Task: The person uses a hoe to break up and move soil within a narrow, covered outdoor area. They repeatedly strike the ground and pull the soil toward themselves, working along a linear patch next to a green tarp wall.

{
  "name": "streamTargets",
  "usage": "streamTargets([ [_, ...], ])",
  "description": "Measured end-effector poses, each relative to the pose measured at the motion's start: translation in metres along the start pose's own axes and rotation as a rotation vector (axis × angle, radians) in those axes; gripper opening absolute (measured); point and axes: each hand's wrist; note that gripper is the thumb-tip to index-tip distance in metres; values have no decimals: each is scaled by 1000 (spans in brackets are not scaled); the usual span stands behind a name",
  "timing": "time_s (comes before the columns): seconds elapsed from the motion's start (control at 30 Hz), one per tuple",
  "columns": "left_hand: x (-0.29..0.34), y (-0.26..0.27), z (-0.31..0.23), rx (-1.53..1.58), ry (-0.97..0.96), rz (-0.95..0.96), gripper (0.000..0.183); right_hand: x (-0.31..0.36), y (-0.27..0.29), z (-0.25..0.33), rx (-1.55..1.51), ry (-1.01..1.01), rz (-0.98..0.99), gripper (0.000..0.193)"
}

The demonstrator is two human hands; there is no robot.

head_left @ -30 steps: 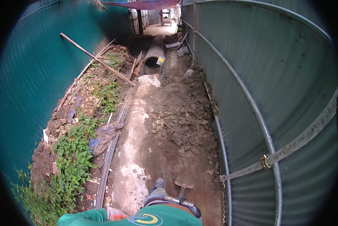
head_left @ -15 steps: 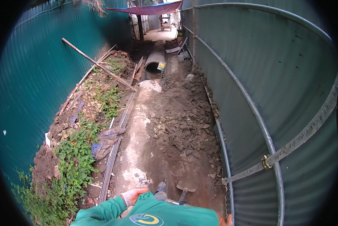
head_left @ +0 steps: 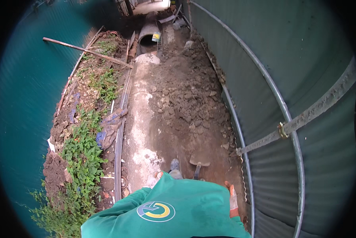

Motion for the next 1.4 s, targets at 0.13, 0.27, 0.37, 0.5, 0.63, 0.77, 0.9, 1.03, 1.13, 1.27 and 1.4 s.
streamTargets([
  [0.13,89,53,25,-609,-34,-157,48,47,48,-95,1251,711,-382,54],
  [0.27,88,45,25,-503,115,38,50,4,34,-96,532,18,-423,48],
  [0.37,41,60,-15,-285,506,362,54,-66,-10,-56,910,282,-264,44],
  [0.5,-27,116,-89,19,454,343,57,-96,-61,11,936,155,-74,45],
  [0.63,-70,97,-131,375,201,-122,44,-59,-129,24,1115,-29,381,68],
  [0.77,-54,27,-125,-6,184,260,56,-46,-186,1,1191,-161,503,83],
  [0.9,-44,-14,-133,-369,88,650,58,-67,-206,-11,1088,-185,614,81],
  [1.03,-74,-7,-157,-596,-112,757,50,-90,-246,-24,1363,-260,678,56],
  [1.13,-115,4,-171,-434,-131,689,44,-100,-280,-23,1394,-284,593,54],
  [1.27,-180,-1,-187,-595,-282,572,44,-107,-256,30,976,-537,318,68],
  [1.4,-228,-21,-212,-689,-426,668,47,-94,-182,99,805,-830,217,105],
])
Point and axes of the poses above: each hand's wrist, its own x-axis away from the middle knuckle, its own y-axis out of the back of the hand, z = x × y, and after that the axes turned 15 degrees about -z, right-handed
